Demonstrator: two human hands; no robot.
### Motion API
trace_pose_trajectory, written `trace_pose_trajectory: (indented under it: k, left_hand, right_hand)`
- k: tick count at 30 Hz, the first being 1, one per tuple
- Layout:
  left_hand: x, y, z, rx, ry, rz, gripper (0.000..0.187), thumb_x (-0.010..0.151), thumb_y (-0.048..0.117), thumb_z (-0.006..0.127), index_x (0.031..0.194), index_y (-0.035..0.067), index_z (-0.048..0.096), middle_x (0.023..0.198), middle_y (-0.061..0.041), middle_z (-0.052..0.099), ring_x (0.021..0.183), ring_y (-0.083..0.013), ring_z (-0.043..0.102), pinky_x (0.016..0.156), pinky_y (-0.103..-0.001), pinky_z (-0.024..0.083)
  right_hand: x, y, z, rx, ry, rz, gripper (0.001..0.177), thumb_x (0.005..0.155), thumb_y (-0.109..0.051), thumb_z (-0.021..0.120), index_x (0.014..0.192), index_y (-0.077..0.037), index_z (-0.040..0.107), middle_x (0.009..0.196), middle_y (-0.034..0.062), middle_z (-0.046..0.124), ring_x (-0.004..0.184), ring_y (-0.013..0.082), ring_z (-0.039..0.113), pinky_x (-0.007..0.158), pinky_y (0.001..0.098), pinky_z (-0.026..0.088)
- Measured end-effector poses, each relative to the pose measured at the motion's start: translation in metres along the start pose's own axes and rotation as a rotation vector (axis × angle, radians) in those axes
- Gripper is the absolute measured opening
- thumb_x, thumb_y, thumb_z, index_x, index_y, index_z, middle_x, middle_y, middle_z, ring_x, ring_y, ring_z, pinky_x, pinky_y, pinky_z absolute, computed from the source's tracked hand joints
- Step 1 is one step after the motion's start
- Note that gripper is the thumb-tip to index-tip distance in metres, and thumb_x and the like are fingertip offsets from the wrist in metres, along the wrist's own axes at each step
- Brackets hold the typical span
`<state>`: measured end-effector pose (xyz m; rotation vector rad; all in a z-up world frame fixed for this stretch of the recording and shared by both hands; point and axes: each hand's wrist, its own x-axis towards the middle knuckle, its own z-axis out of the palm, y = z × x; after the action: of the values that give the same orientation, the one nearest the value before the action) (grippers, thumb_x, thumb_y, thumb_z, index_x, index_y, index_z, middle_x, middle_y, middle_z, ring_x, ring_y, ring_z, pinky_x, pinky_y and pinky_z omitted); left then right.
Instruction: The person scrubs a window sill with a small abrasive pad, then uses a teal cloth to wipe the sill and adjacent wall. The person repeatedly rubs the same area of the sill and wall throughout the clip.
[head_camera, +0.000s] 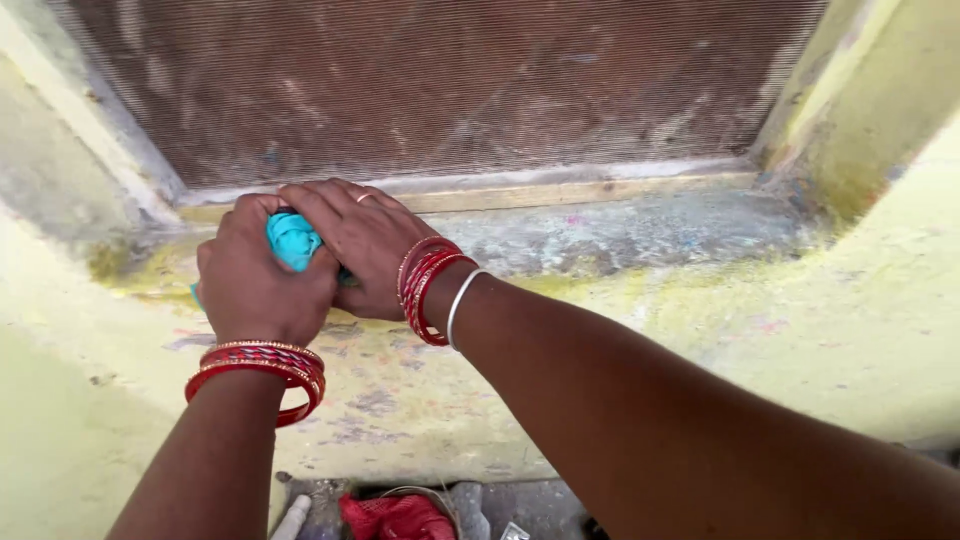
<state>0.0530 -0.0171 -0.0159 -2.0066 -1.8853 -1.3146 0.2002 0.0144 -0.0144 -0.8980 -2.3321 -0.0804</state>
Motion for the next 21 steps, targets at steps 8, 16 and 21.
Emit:
trace_pose_trajectory:
  k: [8,16,21]
  left_hand:
    - [-0.007,0.003,0.018,-0.044,-0.062,0.181,0.056,0.075,0.026,0.083,0.126,0.012,0.065,0.123,-0.017,0.067,0.113,-0.0414,0.06,0.1,-0.053,0.047]
    - [-0.019,0.017,0.005,0.451,0.045,0.26,0.069,0.066,0.034,0.091,0.131,0.021,0.068,0.129,-0.022,0.058,0.118,-0.0437,0.052,0.095,-0.056,0.041]
    - [-0.02,0.014,0.022,0.163,-0.012,0.114,0.064,0.078,0.023,0.084,0.137,0.012,0.062,0.131,-0.024,0.056,0.118,-0.0475,0.051,0.099,-0.056,0.042]
  right_hand:
    - [-0.028,-0.004,-0.018,-0.119,-0.008,0.196,0.103,0.066,-0.042,0.084,0.15,-0.011,0.032,0.155,0.0136,0.043,0.147,0.0328,0.04,0.124,0.0521,0.027]
    - [-0.024,-0.012,-0.001,-0.198,0.024,0.299,0.096,0.078,-0.049,0.073,0.152,-0.01,0.026,0.159,0.0145,0.035,0.149,0.0315,0.033,0.125,0.0522,0.018]
    - [-0.034,-0.013,-0.004,-0.194,0.071,0.238,0.082,0.083,-0.033,0.068,0.152,-0.009,0.031,0.157,0.0133,0.04,0.149,0.0293,0.037,0.125,0.0533,0.021]
